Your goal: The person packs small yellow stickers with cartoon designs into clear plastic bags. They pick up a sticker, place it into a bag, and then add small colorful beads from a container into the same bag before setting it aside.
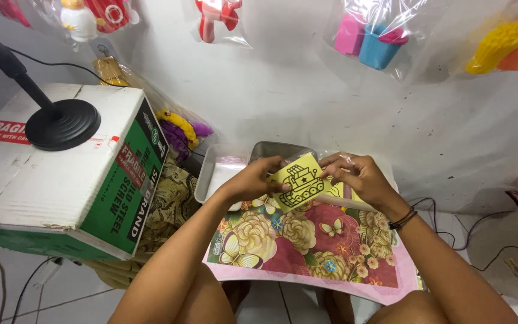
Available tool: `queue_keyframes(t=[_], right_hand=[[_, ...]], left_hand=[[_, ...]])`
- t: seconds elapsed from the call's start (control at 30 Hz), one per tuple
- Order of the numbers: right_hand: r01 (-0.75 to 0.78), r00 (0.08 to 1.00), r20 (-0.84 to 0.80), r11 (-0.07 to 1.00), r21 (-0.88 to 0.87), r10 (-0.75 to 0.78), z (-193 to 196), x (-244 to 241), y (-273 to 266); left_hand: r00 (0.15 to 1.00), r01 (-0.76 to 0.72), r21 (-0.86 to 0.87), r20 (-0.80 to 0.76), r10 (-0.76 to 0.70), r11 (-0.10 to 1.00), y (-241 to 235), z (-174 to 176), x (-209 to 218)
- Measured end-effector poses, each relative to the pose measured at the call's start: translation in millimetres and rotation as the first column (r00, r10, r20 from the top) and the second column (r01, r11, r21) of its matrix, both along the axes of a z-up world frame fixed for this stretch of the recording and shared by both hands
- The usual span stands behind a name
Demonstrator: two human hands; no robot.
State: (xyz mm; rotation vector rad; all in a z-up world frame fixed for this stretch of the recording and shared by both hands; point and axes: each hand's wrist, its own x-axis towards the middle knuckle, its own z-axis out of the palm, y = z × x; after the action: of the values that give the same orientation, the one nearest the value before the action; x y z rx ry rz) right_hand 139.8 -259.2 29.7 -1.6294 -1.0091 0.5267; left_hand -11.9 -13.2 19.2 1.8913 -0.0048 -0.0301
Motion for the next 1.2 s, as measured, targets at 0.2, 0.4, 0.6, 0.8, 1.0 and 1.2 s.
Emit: queue_keyframes(t=[0.2, 0.4, 0.6, 0.8, 1.0, 1.2], right_hand=[[0.072, 0.997, -0.037, 0.997, 0.039, -0.070, -16, 12, 0], [0.082, 0.994, -0.068, 0.992, -0.098, -0.089, -8, -3, 7], [0.023, 0.997, -0.074, 0.991, -0.131, -0.033, -17, -5, 14], [0.104, 0.994, 0.031, 0.993, -0.051, -0.103, -20, 10, 25], [0.321, 0.856, 0.451, 0.943, -0.081, -0.253, -43, 36, 33], [0.411, 0.545, 0.781, 0.715, -0.565, 0.304, -86, 51, 49]], left_hand=[[0.993, 0.062, -0.063, -0.096, -0.068, 0.996, 4, 5, -6], [0.995, 0.042, -0.057, -0.088, -0.047, 0.997, 10, -4, -2], [0.994, 0.052, -0.031, -0.097, -0.055, 0.998, 15, -10, -2], [0.989, -0.141, 0.073, -0.025, 0.143, 0.987, 34, -44, 13], [0.906, -0.423, 0.214, 0.108, 0.409, 0.880, 51, -39, 6], [0.918, -0.388, 0.440, 0.104, 0.383, 0.810, 57, -25, -9]])
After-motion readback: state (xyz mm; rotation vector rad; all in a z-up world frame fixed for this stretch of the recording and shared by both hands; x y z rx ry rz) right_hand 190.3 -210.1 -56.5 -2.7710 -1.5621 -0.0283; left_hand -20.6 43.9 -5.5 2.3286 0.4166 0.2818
